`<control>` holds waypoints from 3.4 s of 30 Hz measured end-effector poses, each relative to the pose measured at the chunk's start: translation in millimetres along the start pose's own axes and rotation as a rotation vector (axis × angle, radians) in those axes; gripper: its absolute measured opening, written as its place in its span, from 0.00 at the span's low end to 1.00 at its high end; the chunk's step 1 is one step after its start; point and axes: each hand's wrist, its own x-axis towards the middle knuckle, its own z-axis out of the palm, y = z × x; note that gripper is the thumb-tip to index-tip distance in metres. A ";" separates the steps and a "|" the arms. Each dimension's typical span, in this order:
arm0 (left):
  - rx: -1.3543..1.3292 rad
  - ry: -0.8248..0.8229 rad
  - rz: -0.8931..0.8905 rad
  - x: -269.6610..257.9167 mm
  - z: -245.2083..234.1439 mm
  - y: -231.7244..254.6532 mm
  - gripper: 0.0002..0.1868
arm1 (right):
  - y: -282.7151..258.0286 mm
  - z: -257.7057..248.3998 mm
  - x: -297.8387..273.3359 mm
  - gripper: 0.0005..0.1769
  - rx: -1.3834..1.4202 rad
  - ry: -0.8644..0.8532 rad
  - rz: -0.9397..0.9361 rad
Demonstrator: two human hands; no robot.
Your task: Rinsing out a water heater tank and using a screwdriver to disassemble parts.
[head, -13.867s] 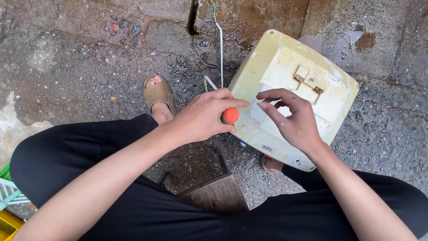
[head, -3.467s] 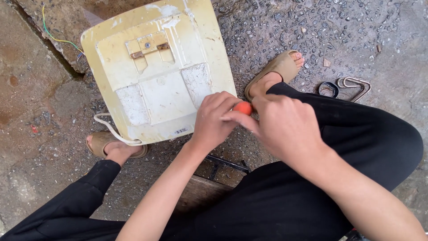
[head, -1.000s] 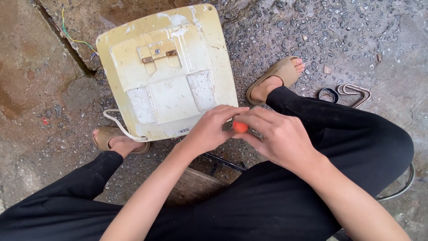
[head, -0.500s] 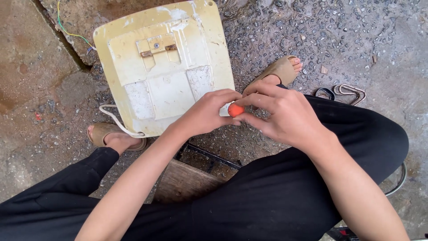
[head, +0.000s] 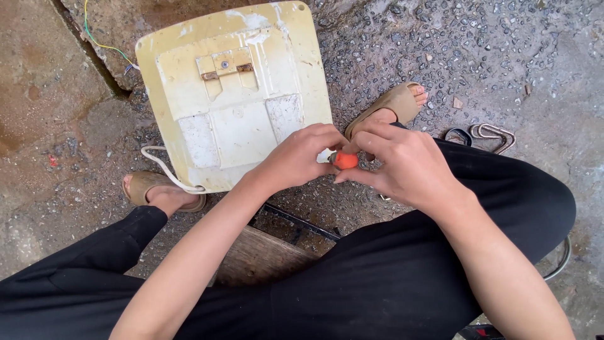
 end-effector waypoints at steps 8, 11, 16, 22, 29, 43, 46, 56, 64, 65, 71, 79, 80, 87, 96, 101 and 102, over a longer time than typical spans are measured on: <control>-0.040 -0.111 -0.032 -4.8 -11.2 8.4 0.16 | -16.3 -18.9 10.8 0.12 0.202 -0.088 -0.070; -0.057 -0.026 -0.034 -2.5 0.0 3.2 0.18 | -10.4 -7.8 11.6 0.17 0.119 -0.061 -0.016; -0.010 0.034 -0.004 -6.7 0.0 4.9 0.18 | -22.2 -28.2 18.8 0.23 0.211 -0.069 -0.030; -0.192 0.021 -0.047 -18.8 -1.9 3.7 0.20 | -13.8 -27.8 17.8 0.11 0.349 -0.092 -0.063; -0.018 0.215 -0.005 -51.2 13.1 17.8 0.19 | -9.9 -25.0 0.2 0.21 0.310 0.158 0.093; 0.179 0.417 -0.027 -29.7 45.2 12.1 0.21 | -7.5 -3.5 -22.2 0.15 0.251 0.175 0.134; 0.186 0.364 -0.001 -23.3 39.3 9.4 0.20 | -9.4 -10.5 -11.6 0.16 0.279 0.141 0.140; 0.082 -0.122 0.066 -8.1 -1.4 -6.9 0.17 | 2.8 -33.1 17.3 0.17 0.287 -0.193 -0.202; -0.018 -0.054 0.010 -8.4 0.8 -1.8 0.12 | -1.9 -19.0 9.2 0.18 0.214 -0.218 -0.228; -0.120 -0.020 -0.047 -10.3 0.2 1.1 0.18 | -3.6 -16.1 9.5 0.17 0.216 -0.193 -0.185; -0.080 0.354 -0.081 -30.6 47.7 -13.4 0.23 | -20.2 12.3 -10.1 0.15 0.056 -0.043 0.041; 0.021 0.115 0.064 -11.4 29.2 -2.1 0.15 | -23.8 -8.6 -15.3 0.10 0.093 -0.052 -0.084; -0.007 0.109 0.060 -10.6 22.8 3.2 0.19 | -17.7 -1.8 -17.5 0.14 0.101 0.022 -0.011; -0.003 0.329 0.011 -12.3 64.8 -45.1 0.21 | -32.9 4.6 -9.1 0.16 -0.047 0.091 0.078; -0.132 0.066 -0.009 -8.6 10.9 -2.5 0.23 | -25.7 -3.2 -7.7 0.09 -0.038 0.063 -0.039; -0.100 0.392 -0.069 -24.2 52.7 -3.8 0.26 | -24.8 13.1 -23.6 0.16 -0.128 0.143 0.129; -0.010 0.465 -0.002 -24.5 62.8 -5.5 0.24 | -27.2 13.0 -25.9 0.17 -0.162 0.122 0.144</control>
